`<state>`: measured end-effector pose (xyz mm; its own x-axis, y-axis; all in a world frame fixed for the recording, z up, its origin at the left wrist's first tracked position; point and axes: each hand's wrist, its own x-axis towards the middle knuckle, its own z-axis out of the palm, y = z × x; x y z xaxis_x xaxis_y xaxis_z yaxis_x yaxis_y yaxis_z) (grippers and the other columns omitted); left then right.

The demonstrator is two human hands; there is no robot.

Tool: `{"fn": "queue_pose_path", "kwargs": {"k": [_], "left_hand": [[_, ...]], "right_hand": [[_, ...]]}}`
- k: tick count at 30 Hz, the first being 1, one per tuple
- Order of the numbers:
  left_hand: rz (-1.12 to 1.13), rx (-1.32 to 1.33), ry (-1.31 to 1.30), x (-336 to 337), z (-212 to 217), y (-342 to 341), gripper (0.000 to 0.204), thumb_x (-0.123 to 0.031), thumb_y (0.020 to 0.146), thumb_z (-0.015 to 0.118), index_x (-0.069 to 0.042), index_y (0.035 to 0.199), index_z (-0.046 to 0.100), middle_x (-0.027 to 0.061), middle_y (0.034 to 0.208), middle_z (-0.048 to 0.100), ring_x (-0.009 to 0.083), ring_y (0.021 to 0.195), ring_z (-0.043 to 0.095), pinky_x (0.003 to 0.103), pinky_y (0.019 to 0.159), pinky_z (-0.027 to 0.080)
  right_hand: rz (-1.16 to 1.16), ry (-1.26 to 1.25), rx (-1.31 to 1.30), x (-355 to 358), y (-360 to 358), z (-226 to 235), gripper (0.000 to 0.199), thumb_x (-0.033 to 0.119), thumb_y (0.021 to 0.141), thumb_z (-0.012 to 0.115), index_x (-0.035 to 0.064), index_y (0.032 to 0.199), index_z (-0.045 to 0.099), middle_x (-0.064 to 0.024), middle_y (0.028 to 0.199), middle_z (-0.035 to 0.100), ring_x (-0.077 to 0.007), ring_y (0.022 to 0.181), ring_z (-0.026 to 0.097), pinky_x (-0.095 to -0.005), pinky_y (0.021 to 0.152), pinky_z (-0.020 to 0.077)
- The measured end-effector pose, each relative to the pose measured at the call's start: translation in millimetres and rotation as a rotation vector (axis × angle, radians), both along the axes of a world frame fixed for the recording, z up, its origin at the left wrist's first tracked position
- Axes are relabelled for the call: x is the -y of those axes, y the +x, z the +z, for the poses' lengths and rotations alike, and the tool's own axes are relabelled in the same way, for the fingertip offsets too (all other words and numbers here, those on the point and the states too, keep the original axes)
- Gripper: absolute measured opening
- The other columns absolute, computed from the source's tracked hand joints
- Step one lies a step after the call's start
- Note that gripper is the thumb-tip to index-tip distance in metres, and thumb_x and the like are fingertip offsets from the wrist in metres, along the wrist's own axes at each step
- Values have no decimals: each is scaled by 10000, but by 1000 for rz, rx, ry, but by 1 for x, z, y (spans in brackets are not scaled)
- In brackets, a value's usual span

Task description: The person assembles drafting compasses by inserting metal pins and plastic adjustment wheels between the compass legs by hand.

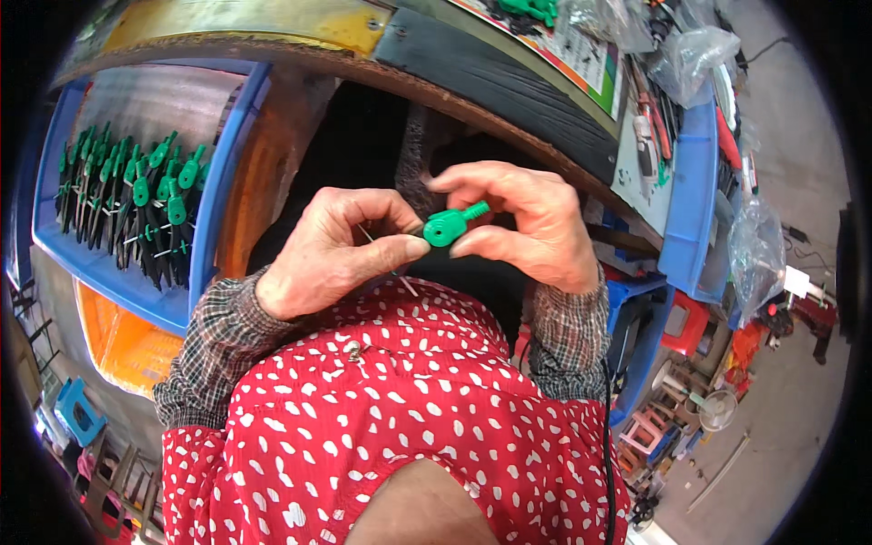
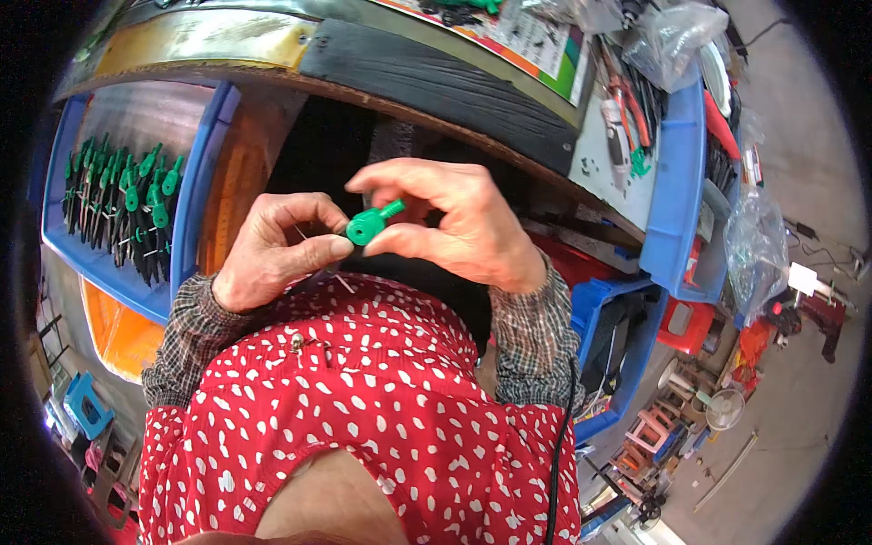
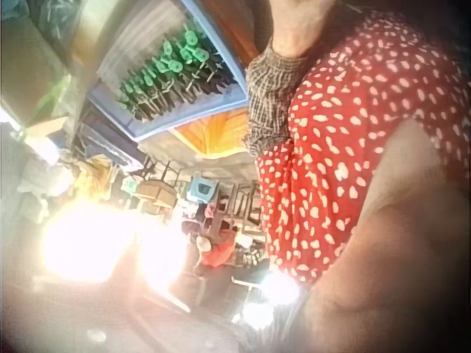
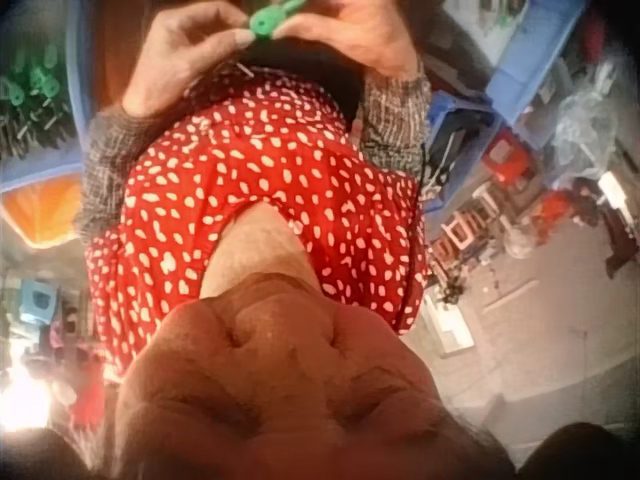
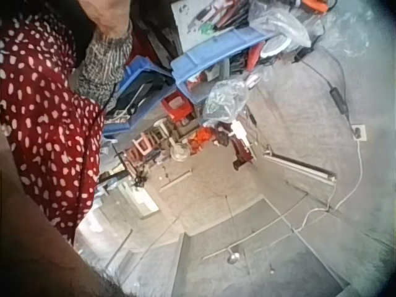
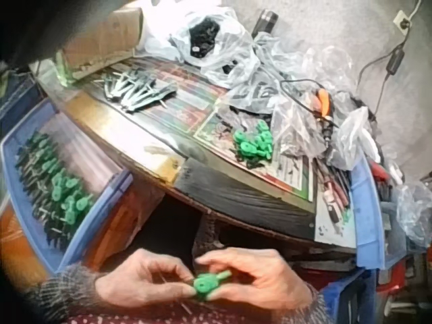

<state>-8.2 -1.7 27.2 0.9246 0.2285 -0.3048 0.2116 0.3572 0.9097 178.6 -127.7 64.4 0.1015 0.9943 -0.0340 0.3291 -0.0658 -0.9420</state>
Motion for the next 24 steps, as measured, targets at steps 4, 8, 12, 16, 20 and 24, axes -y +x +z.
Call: {"fn": "queue_pose_path", "kwargs": {"k": [4, 8, 12, 16, 20, 24], "left_hand": [[57, 44, 107, 6, -2, -4, 109, -83, 847, 688, 6, 885, 638, -38, 742, 586, 1, 640, 481, 168, 550, 387], [71, 96, 257, 7, 1, -9, 119, -67, 805, 703, 13, 861, 635, 52, 796, 609, 114, 723, 578, 245, 633, 454], [108, 181, 539, 9, -7, -10, 128, -45, 769, 715, 16, 848, 636, 94, 799, 616, 185, 700, 601, 277, 622, 466], [151, 229, 593, 12, -10, -11, 139, -24, 749, 721, 21, 840, 626, 106, 802, 618, 211, 707, 611, 303, 603, 469], [157, 235, 603, 11, -16, -9, 140, -36, 768, 714, 21, 853, 619, 97, 795, 616, 194, 690, 603, 287, 591, 460], [21, -19, 161, 3, -11, -6, 145, -105, 850, 681, 12, 896, 609, 12, 748, 593, 80, 624, 556, 220, 549, 433]], "right_hand": [[-121, -56, -187, 8, -4, -5, 245, 89, 834, 702, -43, 1031, 637, -67, 844, 657, -87, 677, 618, -212, 603, 497], [-115, -5, -135, 9, -9, -8, 168, 69, 839, 684, -52, 953, 661, -93, 826, 665, -110, 655, 631, -227, 580, 504], [-148, 108, -114, 11, -12, -19, 174, 60, 811, 704, -40, 951, 675, -99, 794, 669, -131, 662, 634, -234, 588, 494], [-100, 116, -26, 9, -12, -21, 190, 79, 788, 722, -27, 940, 680, -92, 775, 666, -144, 676, 636, -241, 594, 471], [-106, 110, -69, 7, -13, -27, 173, 72, 807, 710, -32, 941, 674, -92, 790, 667, -126, 658, 618, -232, 592, 472], [-295, -96, -303, 5, -24, -27, 144, 62, 861, 672, -27, 974, 660, -55, 787, 657, -86, 651, 600, -197, 583, 465]]}}
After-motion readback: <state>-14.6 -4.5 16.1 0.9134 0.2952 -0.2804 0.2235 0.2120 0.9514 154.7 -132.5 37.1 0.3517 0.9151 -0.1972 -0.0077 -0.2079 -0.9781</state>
